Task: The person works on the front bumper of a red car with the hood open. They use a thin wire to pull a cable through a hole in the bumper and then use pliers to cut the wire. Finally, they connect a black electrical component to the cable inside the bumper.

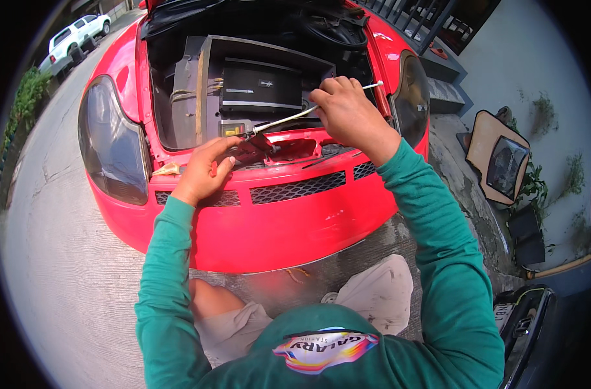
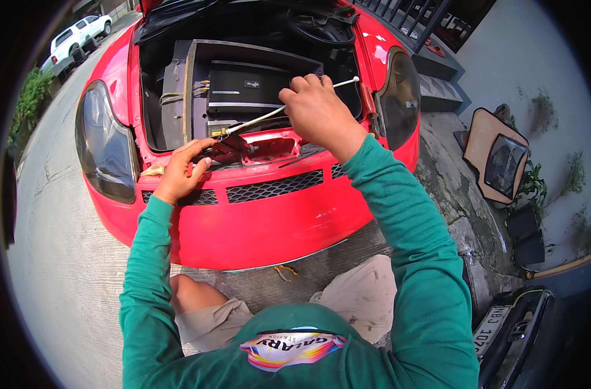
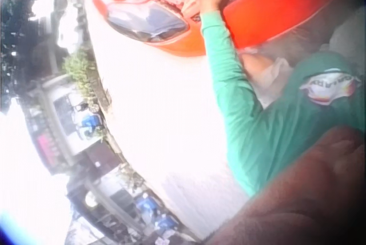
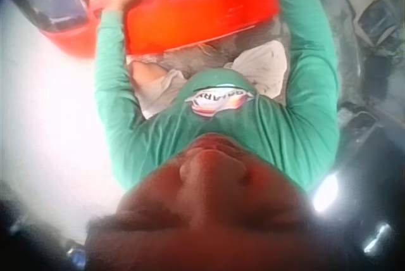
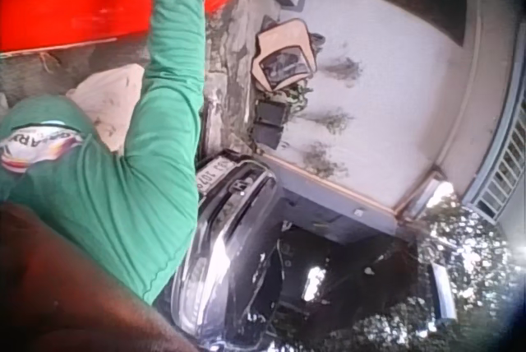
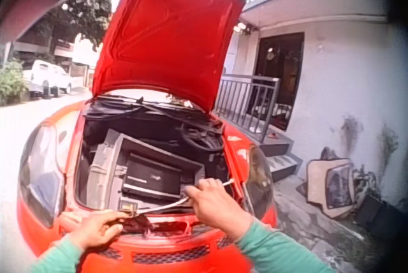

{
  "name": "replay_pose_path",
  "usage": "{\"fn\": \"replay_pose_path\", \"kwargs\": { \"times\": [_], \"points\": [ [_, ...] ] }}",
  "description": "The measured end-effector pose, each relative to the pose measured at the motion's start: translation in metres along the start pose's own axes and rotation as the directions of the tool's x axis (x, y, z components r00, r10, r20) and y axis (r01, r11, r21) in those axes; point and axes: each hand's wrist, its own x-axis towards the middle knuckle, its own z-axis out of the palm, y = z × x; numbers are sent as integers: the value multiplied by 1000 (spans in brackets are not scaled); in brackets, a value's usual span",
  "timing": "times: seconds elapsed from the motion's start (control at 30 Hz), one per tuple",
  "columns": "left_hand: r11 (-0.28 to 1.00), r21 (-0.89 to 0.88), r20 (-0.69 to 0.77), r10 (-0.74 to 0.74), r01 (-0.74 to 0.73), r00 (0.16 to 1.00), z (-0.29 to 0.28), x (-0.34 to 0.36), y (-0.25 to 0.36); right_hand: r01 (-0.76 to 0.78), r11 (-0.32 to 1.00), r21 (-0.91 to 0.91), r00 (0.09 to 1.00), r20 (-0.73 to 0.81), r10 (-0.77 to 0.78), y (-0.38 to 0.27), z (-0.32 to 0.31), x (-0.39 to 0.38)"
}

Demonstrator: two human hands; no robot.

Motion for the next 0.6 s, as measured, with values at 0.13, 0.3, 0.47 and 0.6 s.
{"fn": "replay_pose_path", "kwargs": {
  "times": [0.13,0.3,0.47,0.6],
  "points": [
    [999,-34,-75,-14,12,997,-6,-4,-7,-296,823,484,955,145,259,14,22,-17],
    [998,-42,-108,-40,36,993,-6,-6,-7,-352,806,476,935,217,280,-4,54,-23],
    [998,-47,-155,-59,52,986,-4,-8,-10,-420,884,204,851,428,305,-14,50,-3],
    [981,-116,-168,-175,157,970,-1,-16,-13,-460,843,278,750,630,201,-3,47,27]
  ]
}}
